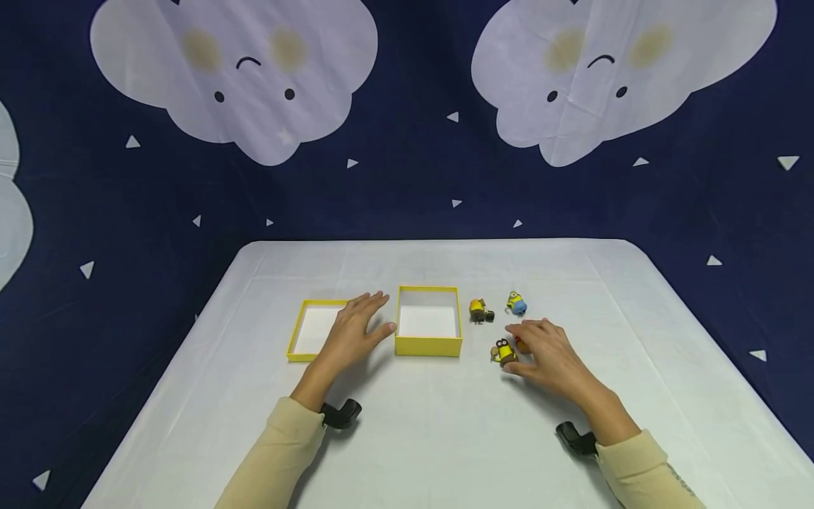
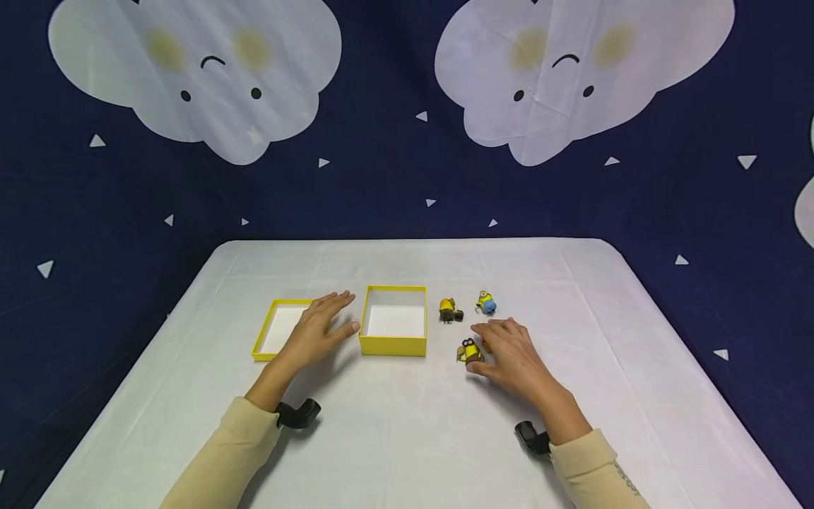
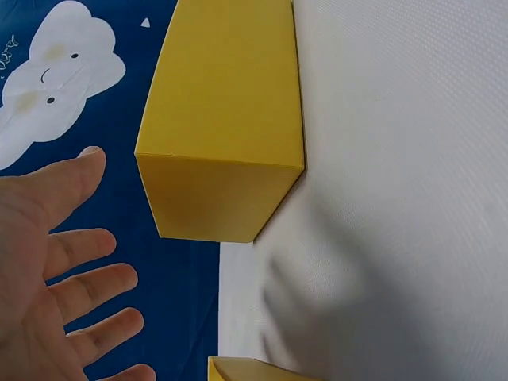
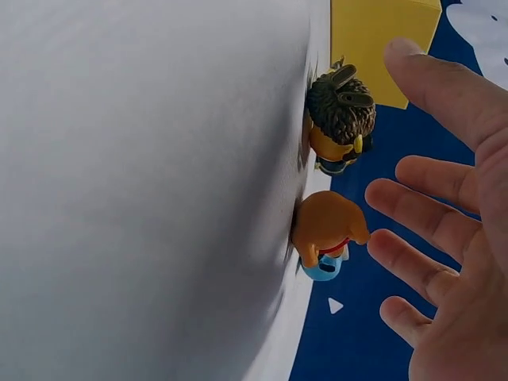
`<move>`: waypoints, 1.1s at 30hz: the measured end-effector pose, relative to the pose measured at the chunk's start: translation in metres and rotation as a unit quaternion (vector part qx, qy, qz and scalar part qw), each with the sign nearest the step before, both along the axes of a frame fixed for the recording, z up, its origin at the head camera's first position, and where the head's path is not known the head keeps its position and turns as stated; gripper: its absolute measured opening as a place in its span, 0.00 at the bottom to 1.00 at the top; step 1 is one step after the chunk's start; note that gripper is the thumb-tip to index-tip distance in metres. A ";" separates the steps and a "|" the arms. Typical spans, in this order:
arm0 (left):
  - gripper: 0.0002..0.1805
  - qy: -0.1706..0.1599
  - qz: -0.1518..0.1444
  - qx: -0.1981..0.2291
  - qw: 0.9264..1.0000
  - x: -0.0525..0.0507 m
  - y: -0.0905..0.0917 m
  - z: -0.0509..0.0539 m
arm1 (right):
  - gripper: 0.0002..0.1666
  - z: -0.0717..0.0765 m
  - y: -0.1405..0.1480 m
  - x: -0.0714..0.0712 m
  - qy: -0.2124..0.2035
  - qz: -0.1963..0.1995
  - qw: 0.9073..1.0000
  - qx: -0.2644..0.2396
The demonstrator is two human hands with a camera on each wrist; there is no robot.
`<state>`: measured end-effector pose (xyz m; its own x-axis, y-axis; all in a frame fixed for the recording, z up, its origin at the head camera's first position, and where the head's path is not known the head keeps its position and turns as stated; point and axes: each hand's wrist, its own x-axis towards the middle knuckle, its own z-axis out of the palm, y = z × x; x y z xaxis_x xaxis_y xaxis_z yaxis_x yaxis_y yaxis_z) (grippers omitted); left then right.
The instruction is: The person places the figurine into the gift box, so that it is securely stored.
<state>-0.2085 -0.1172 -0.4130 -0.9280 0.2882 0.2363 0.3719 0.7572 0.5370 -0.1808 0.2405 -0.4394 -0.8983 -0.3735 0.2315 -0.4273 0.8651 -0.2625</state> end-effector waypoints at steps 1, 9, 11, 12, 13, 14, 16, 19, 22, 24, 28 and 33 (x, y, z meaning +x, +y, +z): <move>0.31 0.000 -0.001 0.004 1.000 0.000 0.000 0.000 | 0.39 0.000 0.000 0.000 -0.002 0.001 1.000 0.002; 0.30 -0.015 -0.010 0.035 0.999 -0.002 0.002 0.000 | 0.38 0.001 -0.004 -0.002 -0.015 0.005 1.000 0.016; 0.29 -0.019 -0.012 0.042 0.999 -0.003 0.002 0.000 | 0.37 0.002 -0.005 -0.002 -0.015 0.007 1.000 0.022; 0.29 -0.021 -0.012 0.045 0.999 -0.003 0.002 -0.001 | 0.37 0.002 -0.005 -0.002 -0.015 0.008 1.000 0.026; 0.29 -0.024 -0.013 0.048 0.998 -0.004 0.002 -0.001 | 0.37 0.002 -0.005 -0.003 -0.016 0.008 0.999 0.029; 0.29 -0.028 -0.014 0.052 0.998 -0.004 0.002 -0.001 | 0.36 0.002 -0.005 -0.003 -0.017 0.009 0.999 0.030; 0.29 -0.035 -0.016 0.056 0.998 -0.005 0.003 -0.002 | 0.36 0.002 -0.005 -0.003 -0.020 0.008 0.999 0.035; 0.28 -0.043 -0.020 0.058 0.997 -0.006 0.004 -0.003 | 0.35 0.002 -0.005 -0.004 -0.029 0.005 0.999 0.042; 0.27 -0.046 -0.026 0.060 0.997 -0.008 0.004 -0.004 | 0.34 0.002 -0.005 -0.004 -0.037 0.002 0.998 0.048; 0.27 -0.049 -0.028 0.062 0.997 -0.008 0.005 -0.005 | 0.34 0.001 -0.005 -0.005 -0.039 0.003 0.998 0.049; 0.26 -0.055 -0.031 0.065 0.996 -0.009 0.005 -0.005 | 0.33 0.001 -0.004 -0.006 -0.035 0.006 0.998 0.052; 0.27 -0.060 -0.039 0.075 0.995 -0.010 0.005 -0.005 | 0.33 0.001 -0.004 -0.007 -0.035 0.007 0.998 0.057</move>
